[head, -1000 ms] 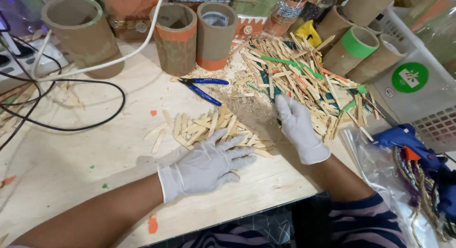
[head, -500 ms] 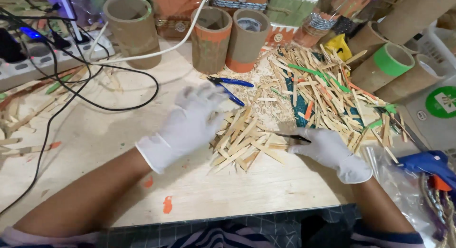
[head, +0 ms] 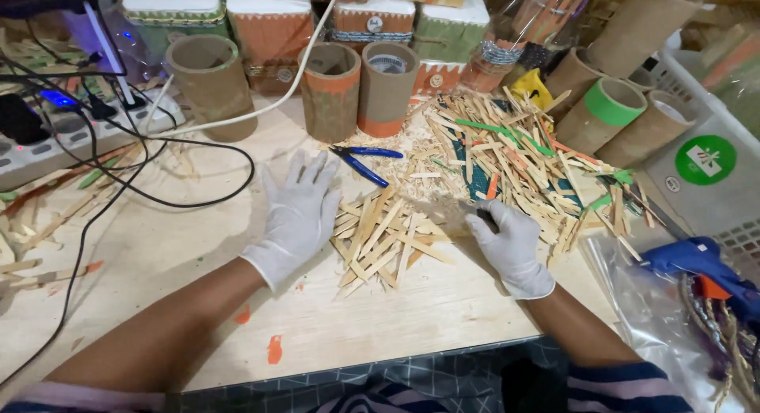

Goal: Trimming and cutting popsicle sticks using a craft knife and pliers on a workshop table.

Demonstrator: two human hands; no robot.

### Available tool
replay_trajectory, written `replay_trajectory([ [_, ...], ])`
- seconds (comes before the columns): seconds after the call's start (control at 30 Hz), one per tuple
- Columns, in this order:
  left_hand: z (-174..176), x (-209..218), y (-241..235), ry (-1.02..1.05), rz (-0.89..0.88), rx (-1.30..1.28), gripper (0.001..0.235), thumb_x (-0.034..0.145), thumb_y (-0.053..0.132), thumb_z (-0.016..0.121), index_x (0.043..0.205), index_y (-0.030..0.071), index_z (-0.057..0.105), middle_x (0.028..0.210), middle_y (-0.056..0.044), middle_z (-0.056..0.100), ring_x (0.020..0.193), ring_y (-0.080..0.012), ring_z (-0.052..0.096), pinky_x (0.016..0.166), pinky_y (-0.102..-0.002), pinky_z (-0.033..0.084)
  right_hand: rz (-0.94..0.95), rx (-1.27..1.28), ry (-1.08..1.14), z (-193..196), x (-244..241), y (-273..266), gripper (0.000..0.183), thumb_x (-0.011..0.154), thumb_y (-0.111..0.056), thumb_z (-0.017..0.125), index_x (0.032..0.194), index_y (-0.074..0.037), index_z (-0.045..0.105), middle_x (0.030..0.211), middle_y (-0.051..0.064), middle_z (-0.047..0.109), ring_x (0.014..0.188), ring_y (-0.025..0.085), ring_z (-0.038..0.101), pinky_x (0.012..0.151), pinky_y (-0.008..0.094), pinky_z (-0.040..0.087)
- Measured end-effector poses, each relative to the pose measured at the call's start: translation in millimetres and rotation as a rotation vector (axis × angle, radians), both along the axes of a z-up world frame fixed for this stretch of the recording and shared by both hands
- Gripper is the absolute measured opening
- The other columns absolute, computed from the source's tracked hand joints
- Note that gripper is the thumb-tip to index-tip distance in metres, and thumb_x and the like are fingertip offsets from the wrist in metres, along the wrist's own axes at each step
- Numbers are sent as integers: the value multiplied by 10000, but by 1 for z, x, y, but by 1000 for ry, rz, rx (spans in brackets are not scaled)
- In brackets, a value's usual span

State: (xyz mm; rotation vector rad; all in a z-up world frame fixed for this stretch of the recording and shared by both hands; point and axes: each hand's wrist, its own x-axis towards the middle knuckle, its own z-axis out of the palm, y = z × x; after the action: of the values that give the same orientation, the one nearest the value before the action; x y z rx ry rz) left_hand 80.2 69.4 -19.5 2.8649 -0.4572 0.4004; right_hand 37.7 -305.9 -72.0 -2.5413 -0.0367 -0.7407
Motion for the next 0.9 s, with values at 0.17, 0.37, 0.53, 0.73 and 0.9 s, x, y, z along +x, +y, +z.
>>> replay_trajectory([
  [0.17,-25,40,-30,-166,-160,-143,364,985,426,562,1289,242,644,1461,1,547,1484,-324,343,1140,-665,272,-72,83,-106,13,5,6,214,827,-295,855,993,-228,737,773,78,706,820,302,719,724,411,555],
  [0.37,-9,32,-33,-394,-391,-255,457,954,370,560,1382,210,579,1470,-16,546,1491,-271,366,1187,-553,201,-510,155,142,93,17,-40,304,911,-476,712,1106,-243,689,983,108,748,1050,355,690,921,492,523],
  [0.53,-10,33,-26,-452,-421,-396,505,970,344,508,1447,192,576,1462,-46,538,1480,-306,373,1186,-550,243,-716,292,301,81,36,-136,329,844,-629,682,1063,-383,692,1067,-5,746,1148,286,674,1020,439,490],
  [0.73,1,23,-33,-501,-352,-361,468,927,209,623,1380,94,646,1464,-64,613,1413,-350,511,1145,-516,375,-667,285,449,136,8,-137,330,886,-503,594,921,-181,654,864,31,686,866,226,650,776,391,430],
  [0.9,-4,23,-29,-513,-347,-394,409,937,127,656,1342,70,658,1442,-65,586,1434,-352,491,1200,-528,370,-604,404,444,133,2,-143,237,862,-368,674,881,-134,707,827,34,682,806,196,605,739,359,443],
])
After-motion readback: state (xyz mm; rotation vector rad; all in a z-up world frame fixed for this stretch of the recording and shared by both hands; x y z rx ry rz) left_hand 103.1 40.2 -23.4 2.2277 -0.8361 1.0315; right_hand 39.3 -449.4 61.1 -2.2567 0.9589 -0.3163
